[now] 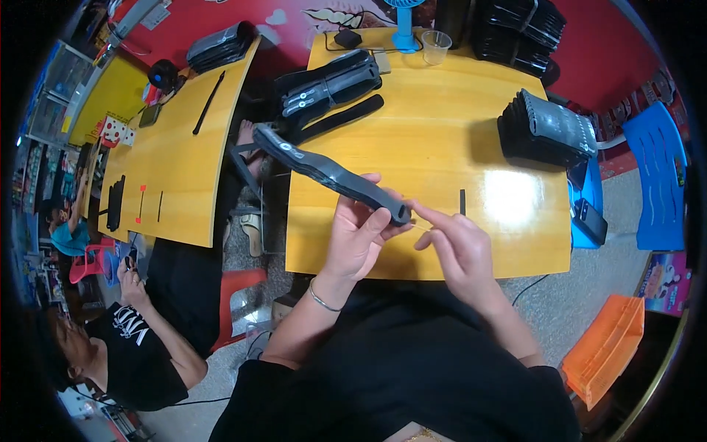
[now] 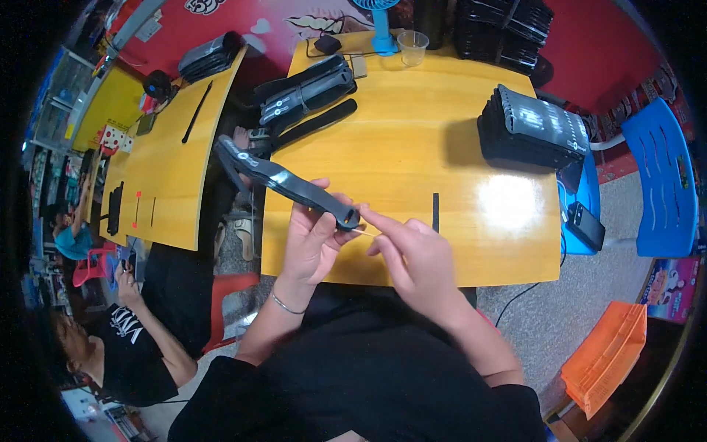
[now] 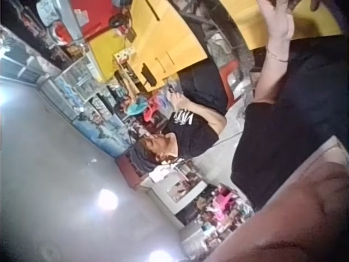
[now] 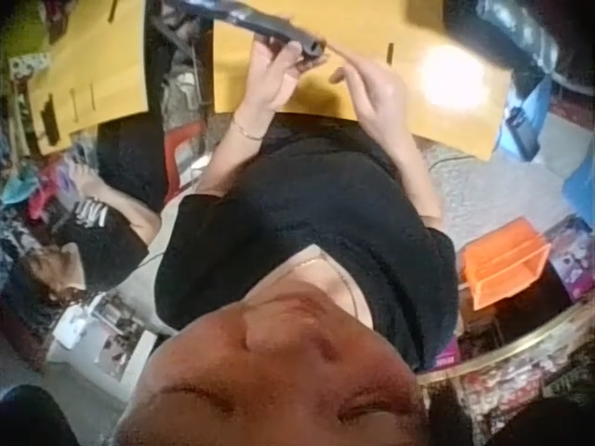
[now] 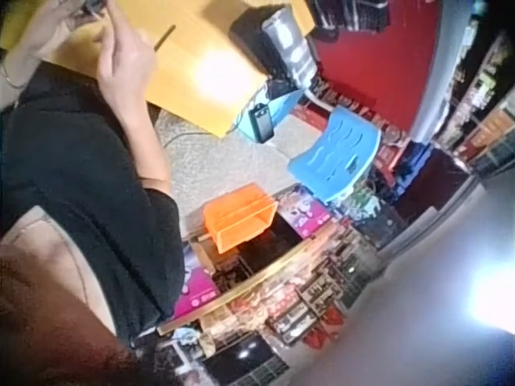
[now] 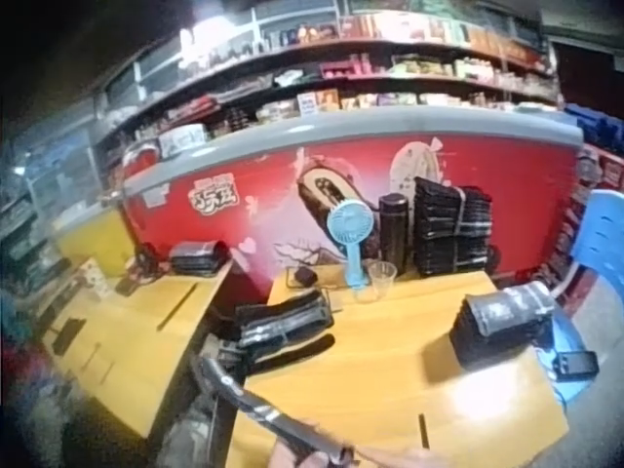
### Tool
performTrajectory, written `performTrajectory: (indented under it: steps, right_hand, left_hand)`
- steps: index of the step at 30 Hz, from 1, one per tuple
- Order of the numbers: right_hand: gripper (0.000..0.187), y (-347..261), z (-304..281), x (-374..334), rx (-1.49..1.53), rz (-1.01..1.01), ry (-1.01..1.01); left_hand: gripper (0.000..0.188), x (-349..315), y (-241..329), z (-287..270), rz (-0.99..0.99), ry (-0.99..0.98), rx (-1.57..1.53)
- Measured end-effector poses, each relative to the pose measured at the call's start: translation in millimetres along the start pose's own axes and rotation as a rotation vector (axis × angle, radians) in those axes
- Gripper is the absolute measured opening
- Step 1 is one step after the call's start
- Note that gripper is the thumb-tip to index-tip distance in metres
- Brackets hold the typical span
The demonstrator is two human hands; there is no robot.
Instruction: Sort and package black textile straps into plastic bags and boxes.
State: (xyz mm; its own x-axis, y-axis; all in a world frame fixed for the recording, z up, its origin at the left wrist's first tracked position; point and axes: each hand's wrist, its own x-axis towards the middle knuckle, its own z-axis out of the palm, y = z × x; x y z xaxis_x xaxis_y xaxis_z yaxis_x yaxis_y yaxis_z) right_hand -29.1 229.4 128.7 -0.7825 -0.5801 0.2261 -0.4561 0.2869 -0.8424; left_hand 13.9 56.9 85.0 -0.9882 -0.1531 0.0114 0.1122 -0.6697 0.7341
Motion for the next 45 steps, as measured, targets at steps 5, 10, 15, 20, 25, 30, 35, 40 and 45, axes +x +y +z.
performTrajectory:
  steps: [5, 10, 15, 20, 25, 30, 35, 40, 45]
  right_hand:
    - [0.038, 2.0, 19.5, -4.2, 0.057, -0.045, 0.125]
    - [0.037, 2.5, 22.3, -4.6, 0.084, -0.028, 0.161]
    - [0.035, 4.7, 22.1, -6.1, 0.041, -0.060, 0.157]
    - [0.036, 7.0, 23.1, -7.0, 0.024, -0.072, 0.168]
    - [0.036, 6.8, 22.3, -6.5, 0.001, -0.088, 0.180]
    - [0.036, -1.9, 15.1, -6.4, -0.161, -0.064, 0.118]
    - [0.034, 0.1, 17.9, -5.5, -0.048, -0.048, 0.153]
    - [0.038, -5.8, 9.5, -2.8, 0.376, 0.279, -0.033]
    - [0.034, 1.2, 25.2, -3.4, 0.082, -0.042, 0.194]
  left_hand:
    - [0.040, -0.3, -2.6, 2.6, 0.018, 0.043, -0.068]
    - [0.032, -2.7, -3.9, 7.7, 0.100, 0.052, -0.070]
    - [0.033, -5.1, -3.7, 8.3, 0.103, 0.066, -0.048]
    - [0.035, -6.3, -3.1, 10.9, 0.117, 0.087, -0.018]
    - [0.034, -6.5, -4.3, 10.4, 0.184, 0.085, 0.039]
    - [0.038, -5.6, -8.7, 8.1, 0.357, 0.075, 0.258]
    - [0.037, -0.8, -7.5, 8.9, 0.575, -0.013, 0.538]
    - [0.034, -1.0, -4.9, 8.4, 0.687, -0.036, 0.661]
    - [0.035, 0.5, -2.5, 4.0, 0.762, -0.049, 0.818]
